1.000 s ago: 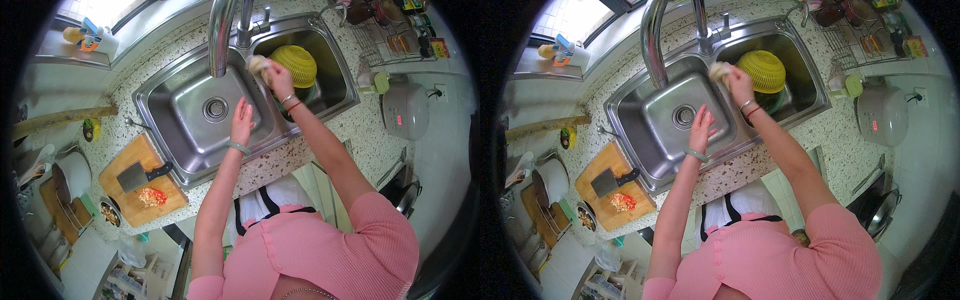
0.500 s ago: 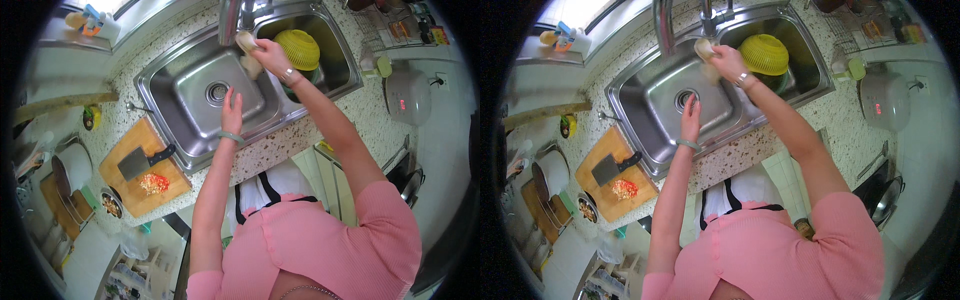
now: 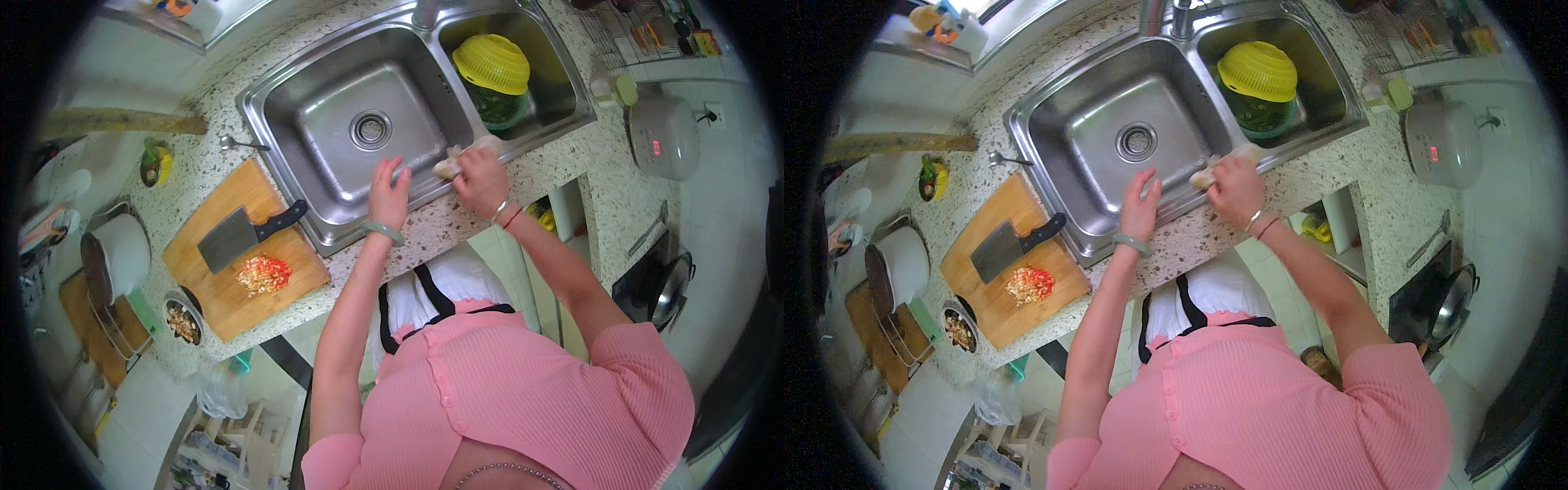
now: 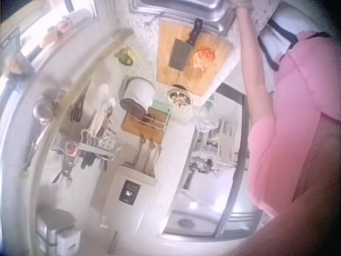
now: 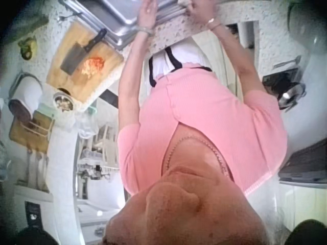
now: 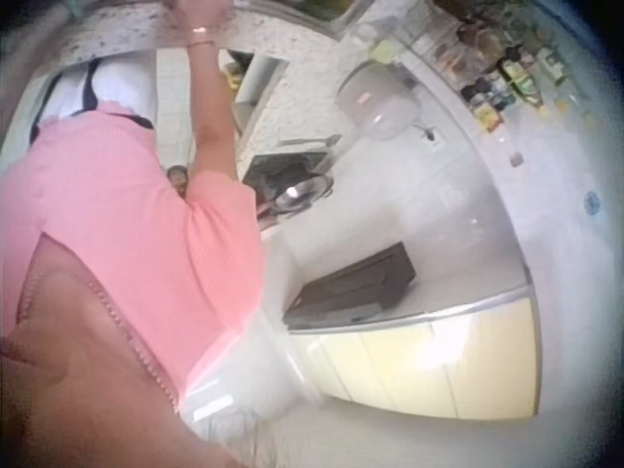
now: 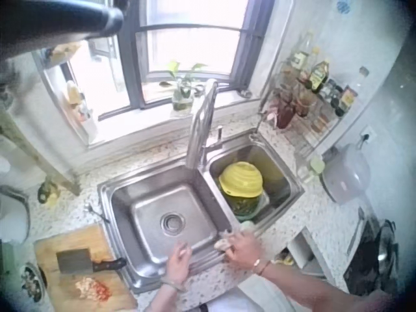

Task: The person chops red and white vegetables on a wooden cutting board using a cleaver. After chopping, they wash their hands at the sink, dry them with a towel, and walk through the living room.

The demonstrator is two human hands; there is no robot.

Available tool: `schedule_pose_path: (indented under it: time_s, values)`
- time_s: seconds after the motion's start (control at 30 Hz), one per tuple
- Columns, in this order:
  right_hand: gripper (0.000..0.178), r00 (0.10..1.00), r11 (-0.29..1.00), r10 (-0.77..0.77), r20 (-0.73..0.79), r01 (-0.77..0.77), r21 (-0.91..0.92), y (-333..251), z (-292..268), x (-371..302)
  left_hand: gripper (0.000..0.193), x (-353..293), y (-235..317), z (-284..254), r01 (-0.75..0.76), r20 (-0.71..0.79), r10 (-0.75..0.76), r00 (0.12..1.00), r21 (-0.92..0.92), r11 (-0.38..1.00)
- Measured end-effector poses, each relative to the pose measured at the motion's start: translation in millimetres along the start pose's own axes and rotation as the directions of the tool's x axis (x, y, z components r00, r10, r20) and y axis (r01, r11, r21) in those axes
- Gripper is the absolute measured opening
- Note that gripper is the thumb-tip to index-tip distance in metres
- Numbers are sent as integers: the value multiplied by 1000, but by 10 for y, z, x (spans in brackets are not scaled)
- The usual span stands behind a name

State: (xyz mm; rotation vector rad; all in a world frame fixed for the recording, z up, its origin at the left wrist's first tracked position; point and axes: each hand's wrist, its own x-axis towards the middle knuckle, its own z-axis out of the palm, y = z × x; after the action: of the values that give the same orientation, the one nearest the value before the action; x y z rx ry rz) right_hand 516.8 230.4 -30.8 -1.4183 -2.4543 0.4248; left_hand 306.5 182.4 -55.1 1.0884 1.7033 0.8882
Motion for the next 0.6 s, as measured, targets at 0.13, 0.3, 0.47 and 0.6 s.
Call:
schedule_pose_path:
  time_s: [0.13, 0.3, 0.47, 0.6]
  values:
    - [19, 996, 970, -88, -13, 89, 227, -944, 517, -44, 37, -266, 62, -315, -67, -45, 76, 996, 178, 982]
    - [21, 994, 691, 98, 51, -105, 715, -1993, 1106, 48, 34, -470, -49, -677, -65, -108, 92, 990, 229, 971]
    - [23, 935, 877, -307, 180, 204, 436, -1765, 1052, 139, 33, -569, -147, -919, -65, -86, 80, 993, 168, 984]
    - [27, 951, 914, -290, 104, 243, 325, -1260, 514, 193, 36, -548, -34, -780, -66, -29, 68, 997, 39, 997]
